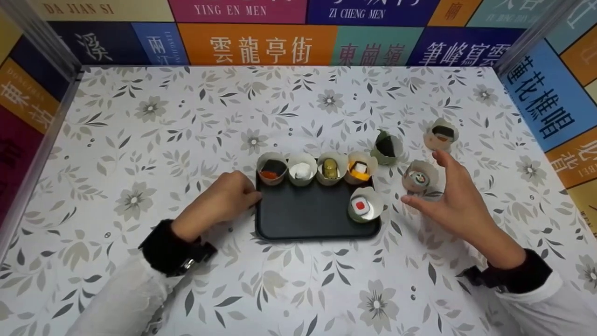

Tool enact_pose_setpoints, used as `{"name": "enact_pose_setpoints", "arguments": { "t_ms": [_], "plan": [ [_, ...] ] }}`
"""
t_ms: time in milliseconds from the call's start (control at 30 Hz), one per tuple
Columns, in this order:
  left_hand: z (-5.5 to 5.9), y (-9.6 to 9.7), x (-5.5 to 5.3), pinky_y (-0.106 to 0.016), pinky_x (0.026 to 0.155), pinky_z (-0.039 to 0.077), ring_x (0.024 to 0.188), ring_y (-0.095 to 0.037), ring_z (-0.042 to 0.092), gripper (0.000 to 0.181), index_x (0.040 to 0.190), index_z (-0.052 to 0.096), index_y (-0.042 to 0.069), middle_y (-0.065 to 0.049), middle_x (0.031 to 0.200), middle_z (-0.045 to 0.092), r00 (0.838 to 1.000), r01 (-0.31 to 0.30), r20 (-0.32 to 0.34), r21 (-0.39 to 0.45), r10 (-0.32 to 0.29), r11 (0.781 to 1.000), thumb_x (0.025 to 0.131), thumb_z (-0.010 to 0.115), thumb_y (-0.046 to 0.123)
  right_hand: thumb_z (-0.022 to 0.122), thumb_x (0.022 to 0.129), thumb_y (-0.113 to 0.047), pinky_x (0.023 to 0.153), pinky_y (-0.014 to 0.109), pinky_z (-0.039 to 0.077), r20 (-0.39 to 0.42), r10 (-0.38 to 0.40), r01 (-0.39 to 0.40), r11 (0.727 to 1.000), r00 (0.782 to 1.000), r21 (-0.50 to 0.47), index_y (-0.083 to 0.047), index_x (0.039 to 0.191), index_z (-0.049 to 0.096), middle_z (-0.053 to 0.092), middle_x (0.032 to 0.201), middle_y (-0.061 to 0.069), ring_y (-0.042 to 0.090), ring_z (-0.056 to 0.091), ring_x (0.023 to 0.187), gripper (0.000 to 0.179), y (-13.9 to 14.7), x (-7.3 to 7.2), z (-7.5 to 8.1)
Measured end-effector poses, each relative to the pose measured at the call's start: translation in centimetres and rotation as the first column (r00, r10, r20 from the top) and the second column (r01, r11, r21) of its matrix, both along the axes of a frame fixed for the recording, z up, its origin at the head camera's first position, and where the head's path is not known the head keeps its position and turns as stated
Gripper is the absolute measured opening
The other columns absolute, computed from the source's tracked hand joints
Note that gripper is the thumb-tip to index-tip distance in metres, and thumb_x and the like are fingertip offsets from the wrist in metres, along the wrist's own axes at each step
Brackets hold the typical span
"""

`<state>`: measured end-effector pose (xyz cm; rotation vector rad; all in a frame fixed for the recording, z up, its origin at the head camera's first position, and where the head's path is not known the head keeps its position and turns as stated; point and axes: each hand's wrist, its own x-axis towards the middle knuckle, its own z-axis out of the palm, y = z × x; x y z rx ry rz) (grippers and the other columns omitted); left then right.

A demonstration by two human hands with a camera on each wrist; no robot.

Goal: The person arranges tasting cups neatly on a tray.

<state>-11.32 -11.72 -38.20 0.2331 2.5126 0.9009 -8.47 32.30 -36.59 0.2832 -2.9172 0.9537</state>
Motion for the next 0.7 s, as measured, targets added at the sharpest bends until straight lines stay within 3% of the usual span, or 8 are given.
{"name": "enact_pose_setpoints", "arguments": {
  "t_ms": [167, 400, 533, 633, 700],
  "plan": [
    [0.0, 0.0, 0.0, -0.029, 0.054, 0.040, 0.055, -0.013, 0.050, 0.039, 0.064, 0.066, 0.009, 0.003, 0.059, 0.052, 1.000, 0.004, -0.005, 0.000, -0.004, 1.000, 0.102, 0.067, 0.020, 0.092, 0.081, -0.040, 0.109, 0.074, 0.030, 0.092, -0.002, 0.001, 1.000, 0.996, 0.018, -0.015, 0.168, 0.013, 0.029, 0.164, 0.028, 0.051, 0.033, 0.146, 0.120, 0.6, -1.3, 0.0],
    [0.0, -0.1, -0.1, -0.027, 0.051, 0.038, 0.052, -0.012, 0.048, 0.041, 0.061, 0.063, 0.010, 0.003, 0.057, 0.050, 1.000, 0.017, -0.021, 0.014, -0.016, 1.000, 0.102, 0.066, 0.018, 0.091, 0.081, -0.044, 0.101, 0.070, 0.040, 0.123, 0.003, -0.009, 0.999, 0.992, 0.047, -0.025, 0.169, 0.009, 0.032, 0.164, 0.025, 0.047, 0.040, 0.143, 0.122, 1.1, -2.7, -0.5],
    [0.0, -0.1, 0.0, -0.028, 0.052, 0.038, 0.052, -0.013, 0.048, 0.042, 0.060, 0.061, 0.011, 0.004, 0.056, 0.050, 1.000, 0.017, -0.025, 0.019, -0.017, 1.000, 0.102, 0.066, 0.017, 0.089, 0.081, -0.051, 0.087, 0.061, 0.045, 0.154, -0.024, 0.011, 0.997, 0.988, 0.081, -0.021, 0.169, 0.010, 0.044, 0.153, 0.028, 0.045, 0.052, 0.127, 0.122, 1.3, -3.2, -0.7],
    [0.0, -0.1, 0.1, -0.028, 0.053, 0.038, 0.053, -0.013, 0.048, 0.043, 0.059, 0.059, 0.013, 0.004, 0.056, 0.048, 0.999, 0.021, -0.031, 0.021, -0.020, 1.000, 0.101, 0.067, 0.017, 0.087, 0.082, -0.054, 0.090, 0.062, 0.044, 0.198, -0.040, 0.019, 0.994, 0.979, 0.106, -0.009, 0.167, 0.015, 0.046, 0.151, 0.030, 0.047, 0.053, 0.124, 0.121, 1.4, -3.4, -0.8],
    [-0.1, -0.2, 0.1, -0.029, 0.053, 0.037, 0.053, -0.013, 0.047, 0.044, 0.058, 0.058, 0.014, 0.005, 0.056, 0.047, 0.999, 0.025, -0.038, 0.025, -0.024, 0.999, 0.101, 0.067, 0.017, 0.087, 0.082, -0.054, 0.098, 0.066, 0.042, 0.220, -0.040, 0.014, 0.993, 0.975, 0.119, -0.001, 0.164, 0.019, 0.043, 0.153, 0.031, 0.050, 0.049, 0.131, 0.118, 1.5, -3.5, -0.9]
  ]
}}
